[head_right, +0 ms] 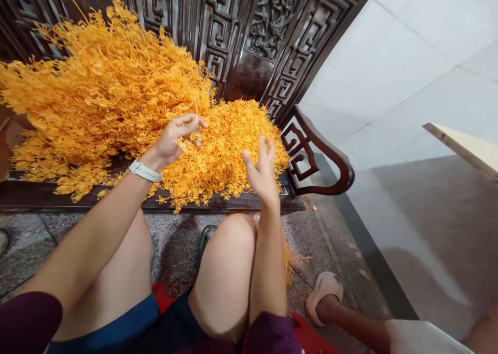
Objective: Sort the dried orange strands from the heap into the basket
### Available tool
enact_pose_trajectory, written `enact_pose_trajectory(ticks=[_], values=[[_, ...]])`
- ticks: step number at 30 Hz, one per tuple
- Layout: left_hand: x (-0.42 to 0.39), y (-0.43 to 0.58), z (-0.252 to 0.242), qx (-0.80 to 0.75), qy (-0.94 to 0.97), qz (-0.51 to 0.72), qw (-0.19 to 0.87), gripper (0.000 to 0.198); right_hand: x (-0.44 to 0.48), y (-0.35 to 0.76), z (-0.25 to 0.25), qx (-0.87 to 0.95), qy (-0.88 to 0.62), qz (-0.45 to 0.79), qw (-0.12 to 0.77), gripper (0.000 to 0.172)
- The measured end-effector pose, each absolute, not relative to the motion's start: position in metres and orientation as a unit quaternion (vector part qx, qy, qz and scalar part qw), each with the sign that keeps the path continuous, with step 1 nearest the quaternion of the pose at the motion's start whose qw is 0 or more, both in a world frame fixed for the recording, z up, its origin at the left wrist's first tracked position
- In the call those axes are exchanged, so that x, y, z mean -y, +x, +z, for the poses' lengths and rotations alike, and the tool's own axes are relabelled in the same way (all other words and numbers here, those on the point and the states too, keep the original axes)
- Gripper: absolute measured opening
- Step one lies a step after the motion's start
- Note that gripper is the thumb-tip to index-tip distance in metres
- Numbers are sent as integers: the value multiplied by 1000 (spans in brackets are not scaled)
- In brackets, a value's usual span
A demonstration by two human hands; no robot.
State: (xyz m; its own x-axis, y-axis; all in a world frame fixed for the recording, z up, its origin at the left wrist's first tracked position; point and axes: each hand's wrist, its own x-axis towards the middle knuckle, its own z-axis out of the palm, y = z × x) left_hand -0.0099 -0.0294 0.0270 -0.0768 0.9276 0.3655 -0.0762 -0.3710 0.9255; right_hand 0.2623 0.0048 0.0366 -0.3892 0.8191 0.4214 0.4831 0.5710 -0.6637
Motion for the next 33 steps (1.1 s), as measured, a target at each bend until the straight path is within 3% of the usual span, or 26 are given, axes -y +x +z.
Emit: enact_pose_trajectory(ticks=[4,12,18,26,33], values=[[31,3,26,-360,539,594,476,33,11,233,34,781,-369,356,356,46],[27,21,16,-281,522,563,576,30,7,208,25,737,-344,351,463,37],[25,22,18,-351,491,589,538,20,-3,211,13,683,-375,268,567,40],[17,34,15,-408,422,673,450,9,5,198,17,745,-349,226,522,35],[-3,17,7,-466,293,708,443,18,24,234,41,737,-197,360,537,48]])
